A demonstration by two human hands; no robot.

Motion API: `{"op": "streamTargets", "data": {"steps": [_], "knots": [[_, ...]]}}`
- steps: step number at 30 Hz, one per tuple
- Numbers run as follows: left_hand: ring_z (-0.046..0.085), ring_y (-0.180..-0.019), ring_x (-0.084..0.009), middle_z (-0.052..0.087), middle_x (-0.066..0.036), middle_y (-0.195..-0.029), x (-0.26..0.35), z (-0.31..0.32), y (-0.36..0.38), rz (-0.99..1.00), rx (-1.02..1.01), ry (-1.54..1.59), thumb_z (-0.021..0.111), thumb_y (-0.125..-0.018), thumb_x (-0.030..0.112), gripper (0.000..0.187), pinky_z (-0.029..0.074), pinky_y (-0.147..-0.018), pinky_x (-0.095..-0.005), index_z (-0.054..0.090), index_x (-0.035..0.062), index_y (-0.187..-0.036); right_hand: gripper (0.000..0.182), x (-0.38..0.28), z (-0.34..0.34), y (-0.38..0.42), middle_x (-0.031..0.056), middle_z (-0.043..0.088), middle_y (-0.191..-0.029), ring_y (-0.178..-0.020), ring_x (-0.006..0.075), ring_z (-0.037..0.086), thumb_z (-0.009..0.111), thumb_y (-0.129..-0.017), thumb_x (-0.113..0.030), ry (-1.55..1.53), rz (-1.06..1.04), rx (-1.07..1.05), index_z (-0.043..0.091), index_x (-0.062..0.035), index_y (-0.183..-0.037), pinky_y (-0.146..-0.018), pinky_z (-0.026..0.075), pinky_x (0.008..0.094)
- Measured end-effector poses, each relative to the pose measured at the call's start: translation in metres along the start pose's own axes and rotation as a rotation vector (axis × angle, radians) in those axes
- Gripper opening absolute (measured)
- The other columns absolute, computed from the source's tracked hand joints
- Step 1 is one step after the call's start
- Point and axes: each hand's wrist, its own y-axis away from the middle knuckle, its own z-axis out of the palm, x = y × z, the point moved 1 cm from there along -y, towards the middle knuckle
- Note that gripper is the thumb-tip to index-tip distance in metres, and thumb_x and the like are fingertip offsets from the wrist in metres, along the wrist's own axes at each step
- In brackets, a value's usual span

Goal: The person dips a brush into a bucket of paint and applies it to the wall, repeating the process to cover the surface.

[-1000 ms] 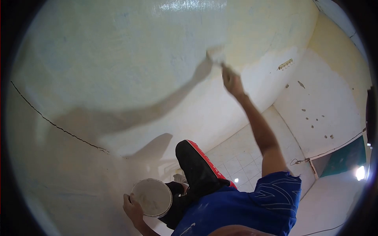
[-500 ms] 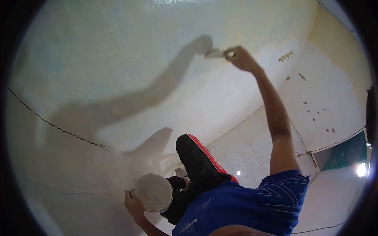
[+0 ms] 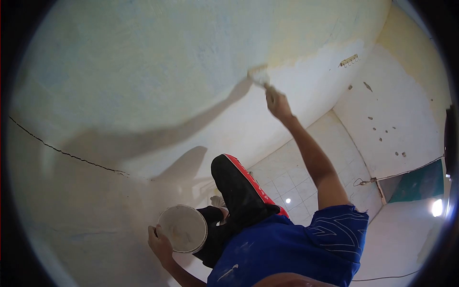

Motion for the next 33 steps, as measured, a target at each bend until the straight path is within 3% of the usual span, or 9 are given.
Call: {"op": "streamTargets", "data": {"steps": [6,8,12,14,17,20,23,26,33], "knots": [[0.039,-0.06,-0.0308,0.043,-0.019,-0.066,0.001,-0.003,-0.004,-0.01,-0.01,0.02,0.052,-0.101,0.021,0.033,0.037,-0.061,-0.0458,0.042,-0.0038,-0.082,0.026,0.029,0.016,0.054,0.0296,0.069,-0.099,-0.097,0.0458,0.067,0.06,-0.094,-0.016,0.018,0.261,-0.414,0.068,-0.0014,-0.115,-0.084,0.055,0.0515],[0.039,-0.06,-0.0308,0.043,-0.02,-0.066,-0.007,-0.002,-0.002,0.019,0.0,-0.024,0.052,-0.101,0.021,0.033,0.037,-0.061,-0.0466,0.042,-0.0038,-0.083,0.027,0.026,0.005,0.013,0.0282,0.07,-0.099,-0.098,0.0448,0.068,0.061,-0.092,-0.016,0.016,0.189,-0.249,0.07,-0.0006,-0.113,-0.084,0.055,0.0489],[0.038,-0.06,-0.0305,0.042,-0.019,-0.066,-0.001,-0.007,0.004,0.019,-0.002,0.002,0.052,-0.102,0.021,0.033,0.036,-0.061,-0.0466,0.042,-0.0037,-0.082,0.028,-0.036,-0.07,-0.088,0.0137,0.074,-0.086,-0.071,0.0163,0.063,0.069,-0.092,-0.018,0.016,0.059,-0.148,0.072,-0.0018,-0.116,-0.067,0.051,0.0346],[0.038,-0.06,-0.0292,0.042,-0.018,-0.066,-0.004,-0.004,0.004,0.026,0.01,-0.006,0.052,-0.102,0.02,0.033,0.036,-0.06,-0.046,0.042,-0.0036,-0.082,0.032,-0.082,-0.108,-0.111,0.0199,0.074,-0.087,-0.075,0.0217,0.069,0.066,-0.092,-0.02,0.038,0.146,-0.074,0.071,-0.0016,-0.118,-0.071,0.054,0.0368],[0.038,-0.06,-0.0279,0.042,-0.017,-0.066,-0.007,-0.003,0.001,0.002,-0.014,0.021,0.052,-0.102,0.02,0.032,0.037,-0.061,-0.0452,0.042,-0.0036,-0.082,0.032,-0.125,-0.131,-0.125,0.0102,0.062,-0.067,-0.056,0.0107,0.048,0.059,-0.1,-0.019,-0.072,0.148,0.1,0.066,-0.0028,-0.126,-0.054,0.043,0.0332],[0.038,-0.06,-0.0269,0.043,-0.017,-0.066,-0.001,-0.005,0.005,0.002,0.007,0.01,0.052,-0.102,0.02,0.032,0.037,-0.061,-0.0447,0.042,-0.0036,-0.082,0.03,-0.1,-0.094,-0.115,0.014,0.062,-0.068,-0.054,0.0129,0.05,0.058,-0.102,-0.019,-0.097,-0.013,0.25,0.066,-0.003,-0.125,-0.054,0.043,0.0337],[0.038,-0.06,-0.0274,0.042,-0.017,-0.066,-0.008,-0.006,0.005,-0.006,0.004,0.02,0.052,-0.102,0.02,0.033,0.037,-0.061,-0.0448,0.042,-0.0035,-0.082,0.029,-0.019,-0.016,-0.047,0.0303,0.066,-0.111,-0.104,0.0443,0.065,0.054,-0.099,-0.007,0.0,-0.094,0.176,0.064,0.0017,-0.125,-0.087,0.054,0.0463],[0.037,-0.06,-0.0276,0.043,-0.018,-0.065,-0.008,-0.005,0.006,0.019,0.031,0.009,0.052,-0.102,0.02,0.032,0.037,-0.06,-0.0448,0.042,-0.0035,-0.082,0.022,0.03,0.032,0.045,0.0297,0.064,-0.092,-0.085,0.0476,0.066,0.055,-0.099,-0.007,-0.006,0.019,-0.031,0.065,0.0017,-0.116,-0.069,0.053,0.0459],[0.038,-0.059,-0.0288,0.043,-0.018,-0.065,-0.003,-0.005,0.001,0.012,-0.002,-0.005,0.053,-0.101,0.02,0.033,0.037,-0.06,-0.045,0.042,-0.0037,-0.082,0.027,0.032,0.017,0.026,0.0267,0.071,-0.1,-0.092,0.0371,0.072,0.064,-0.094,-0.017,0.022,0.325,-0.317,0.071,0.0012,-0.112,-0.079,0.055,0.0413]]}}
